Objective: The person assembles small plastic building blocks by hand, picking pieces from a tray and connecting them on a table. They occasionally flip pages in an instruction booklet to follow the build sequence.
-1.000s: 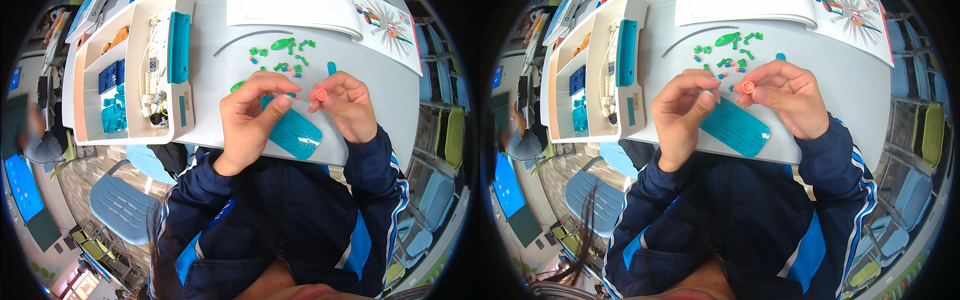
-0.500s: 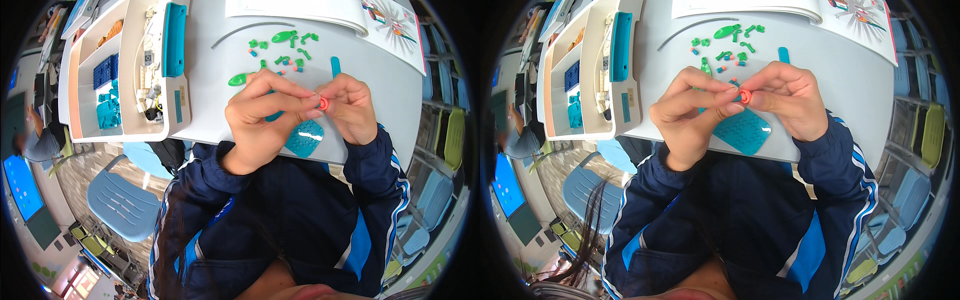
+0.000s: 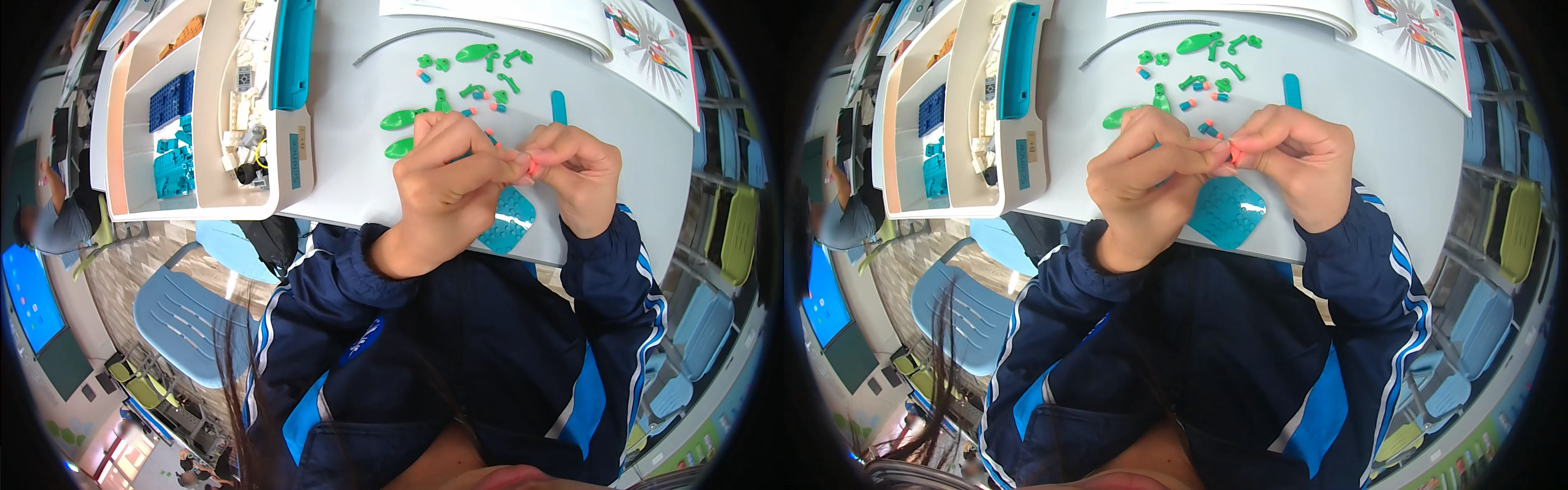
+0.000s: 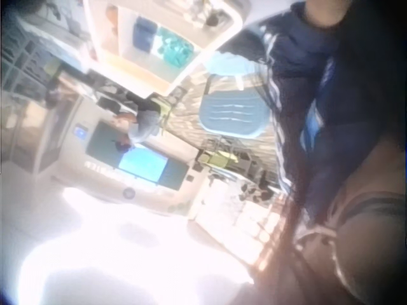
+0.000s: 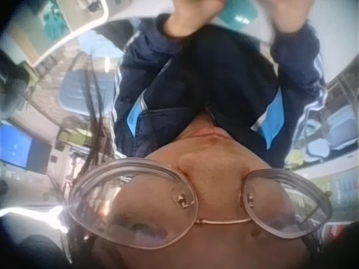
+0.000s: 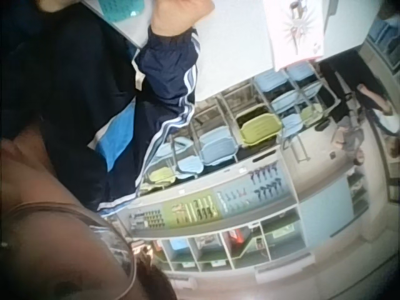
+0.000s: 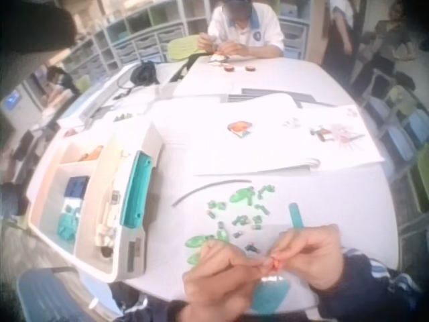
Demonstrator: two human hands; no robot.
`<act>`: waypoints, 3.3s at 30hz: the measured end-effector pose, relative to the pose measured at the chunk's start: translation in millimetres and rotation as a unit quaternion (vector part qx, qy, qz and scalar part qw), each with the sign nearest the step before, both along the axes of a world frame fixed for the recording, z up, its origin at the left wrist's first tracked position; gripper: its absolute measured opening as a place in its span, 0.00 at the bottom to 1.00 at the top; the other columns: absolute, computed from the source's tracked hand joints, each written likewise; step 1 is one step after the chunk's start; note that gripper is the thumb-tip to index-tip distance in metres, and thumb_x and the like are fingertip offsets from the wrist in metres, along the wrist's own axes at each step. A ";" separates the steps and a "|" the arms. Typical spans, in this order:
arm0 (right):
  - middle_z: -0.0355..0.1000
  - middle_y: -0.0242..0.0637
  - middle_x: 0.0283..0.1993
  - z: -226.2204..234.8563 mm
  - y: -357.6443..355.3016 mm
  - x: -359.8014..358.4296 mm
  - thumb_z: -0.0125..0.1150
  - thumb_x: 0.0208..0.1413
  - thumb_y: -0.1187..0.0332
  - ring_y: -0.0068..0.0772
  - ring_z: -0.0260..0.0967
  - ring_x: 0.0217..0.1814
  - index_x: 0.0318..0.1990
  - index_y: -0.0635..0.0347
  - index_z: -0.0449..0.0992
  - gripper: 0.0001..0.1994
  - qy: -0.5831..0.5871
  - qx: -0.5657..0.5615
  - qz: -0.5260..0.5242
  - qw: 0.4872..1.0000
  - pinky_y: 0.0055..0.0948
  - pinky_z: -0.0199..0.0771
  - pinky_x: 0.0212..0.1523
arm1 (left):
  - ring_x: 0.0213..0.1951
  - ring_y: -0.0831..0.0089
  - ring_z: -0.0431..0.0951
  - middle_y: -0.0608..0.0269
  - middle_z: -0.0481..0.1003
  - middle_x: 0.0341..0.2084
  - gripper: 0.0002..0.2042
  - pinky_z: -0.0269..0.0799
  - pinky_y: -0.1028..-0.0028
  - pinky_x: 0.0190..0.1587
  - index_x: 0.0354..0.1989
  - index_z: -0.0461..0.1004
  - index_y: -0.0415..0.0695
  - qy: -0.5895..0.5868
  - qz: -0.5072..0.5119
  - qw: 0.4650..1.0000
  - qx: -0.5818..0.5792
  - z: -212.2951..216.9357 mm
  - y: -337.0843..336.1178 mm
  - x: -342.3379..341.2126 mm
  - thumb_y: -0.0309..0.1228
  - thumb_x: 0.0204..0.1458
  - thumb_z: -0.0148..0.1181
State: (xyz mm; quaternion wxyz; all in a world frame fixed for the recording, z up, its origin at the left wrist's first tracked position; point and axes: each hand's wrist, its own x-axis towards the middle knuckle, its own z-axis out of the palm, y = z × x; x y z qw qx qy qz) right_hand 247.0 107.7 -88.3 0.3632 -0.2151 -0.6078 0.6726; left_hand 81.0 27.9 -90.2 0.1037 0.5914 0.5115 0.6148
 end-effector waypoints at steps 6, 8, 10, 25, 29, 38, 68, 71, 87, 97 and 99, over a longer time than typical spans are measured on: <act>0.76 0.42 0.34 -4.2 -1.3 -1.9 0.56 0.48 0.93 0.31 0.75 0.36 0.30 0.69 0.76 0.10 0.023 -0.042 0.026 0.999 0.27 0.77 0.42 | 0.24 0.76 0.71 0.67 0.72 0.20 0.08 0.63 0.77 0.30 0.23 0.81 0.38 -0.004 -0.021 1.000 -0.001 -1.2 -2.2 2.5 0.13 0.34 0.71; 0.76 0.42 0.34 -4.1 -3.4 -2.5 0.56 0.48 0.93 0.31 0.75 0.36 0.29 0.69 0.76 0.09 0.035 -0.074 0.029 0.996 0.27 0.78 0.43 | 0.24 0.75 0.72 0.66 0.72 0.20 0.09 0.64 0.77 0.29 0.24 0.81 0.37 -0.007 -0.025 1.000 -0.005 0.1 -3.2 3.0 0.12 0.34 0.71; 0.76 0.41 0.34 0.7 -5.3 -4.0 0.57 0.50 0.92 0.30 0.76 0.38 0.31 0.69 0.76 0.08 0.027 -0.067 0.036 0.997 0.27 0.78 0.44 | 0.24 0.75 0.72 0.64 0.73 0.22 0.09 0.65 0.77 0.28 0.25 0.82 0.37 -0.006 -0.027 0.999 -0.020 2.4 -4.4 2.0 0.12 0.34 0.71; 0.77 0.42 0.45 3.6 4.0 -2.0 0.62 0.58 0.79 0.28 0.75 0.49 0.43 0.67 0.74 0.07 0.077 -0.230 0.110 0.964 0.25 0.74 0.53 | 0.34 0.71 0.77 0.60 0.80 0.34 0.13 0.71 0.76 0.38 0.39 0.84 0.41 0.001 -0.043 0.999 -0.025 12.2 -10.8 -6.1 0.21 0.41 0.72; 0.77 0.43 0.46 2.8 4.0 -3.3 0.62 0.59 0.78 0.29 0.75 0.50 0.45 0.67 0.74 0.08 0.074 -0.219 0.108 0.967 0.27 0.74 0.55 | 0.30 0.75 0.74 0.64 0.80 0.34 0.13 0.65 0.77 0.38 0.37 0.84 0.43 -0.070 -0.023 0.996 -0.045 6.4 -11.4 -2.1 0.21 0.40 0.72; 0.77 0.42 0.46 0.4 -0.1 -4.2 0.67 0.56 0.75 0.32 0.75 0.50 0.48 0.67 0.74 0.14 0.094 -0.191 0.119 0.970 0.31 0.74 0.54 | 0.33 0.72 0.77 0.58 0.79 0.34 0.14 0.72 0.76 0.38 0.38 0.82 0.37 -0.067 -0.031 0.995 -0.064 9.9 -11.8 -7.5 0.20 0.40 0.74; 0.75 0.43 0.35 -4.2 -3.8 -5.0 0.66 0.57 0.70 0.32 0.72 0.36 0.43 0.70 0.77 0.12 0.072 -0.135 0.068 0.986 0.30 0.74 0.41 | 0.31 0.73 0.74 0.63 0.80 0.28 0.08 0.63 0.74 0.40 0.30 0.83 0.42 -0.120 -0.012 0.990 -0.068 -3.2 -18.2 -5.9 0.21 0.38 0.72; 0.76 0.44 0.39 -4.8 -2.2 -3.8 0.66 0.55 0.76 0.33 0.74 0.41 0.44 0.70 0.77 0.11 0.072 -0.127 0.052 0.988 0.31 0.76 0.46 | 0.32 0.72 0.75 0.61 0.80 0.29 0.09 0.66 0.74 0.39 0.31 0.82 0.39 -0.107 -0.022 0.992 -0.065 -3.4 -18.3 -7.4 0.20 0.39 0.72; 0.79 0.42 0.46 6.9 13.5 -8.2 0.63 0.54 0.82 0.29 0.76 0.47 0.44 0.69 0.80 0.09 -0.157 0.101 -0.167 0.968 0.27 0.74 0.54 | 0.32 0.72 0.75 0.61 0.80 0.29 0.08 0.65 0.74 0.40 0.31 0.82 0.40 -0.109 -0.008 0.993 -0.045 -3.7 -21.3 -11.6 0.19 0.40 0.71; 0.78 0.37 0.39 -1.7 25.7 -6.7 0.65 0.49 0.81 0.37 0.74 0.50 0.34 0.64 0.81 0.05 -0.274 0.372 -0.146 0.875 0.30 0.72 0.51 | 0.32 0.70 0.76 0.59 0.80 0.30 0.07 0.68 0.74 0.40 0.31 0.83 0.38 -0.101 -0.029 0.994 -0.039 -4.0 -25.4 -17.7 0.21 0.41 0.72; 0.78 0.37 0.39 -1.8 26.0 -6.6 0.65 0.49 0.81 0.37 0.73 0.50 0.34 0.64 0.81 0.05 -0.282 0.366 -0.142 0.876 0.30 0.72 0.52 | 0.33 0.70 0.76 0.59 0.80 0.30 0.08 0.68 0.74 0.41 0.31 0.83 0.38 -0.100 -0.029 0.994 -0.042 -4.0 -26.5 -18.0 0.21 0.41 0.73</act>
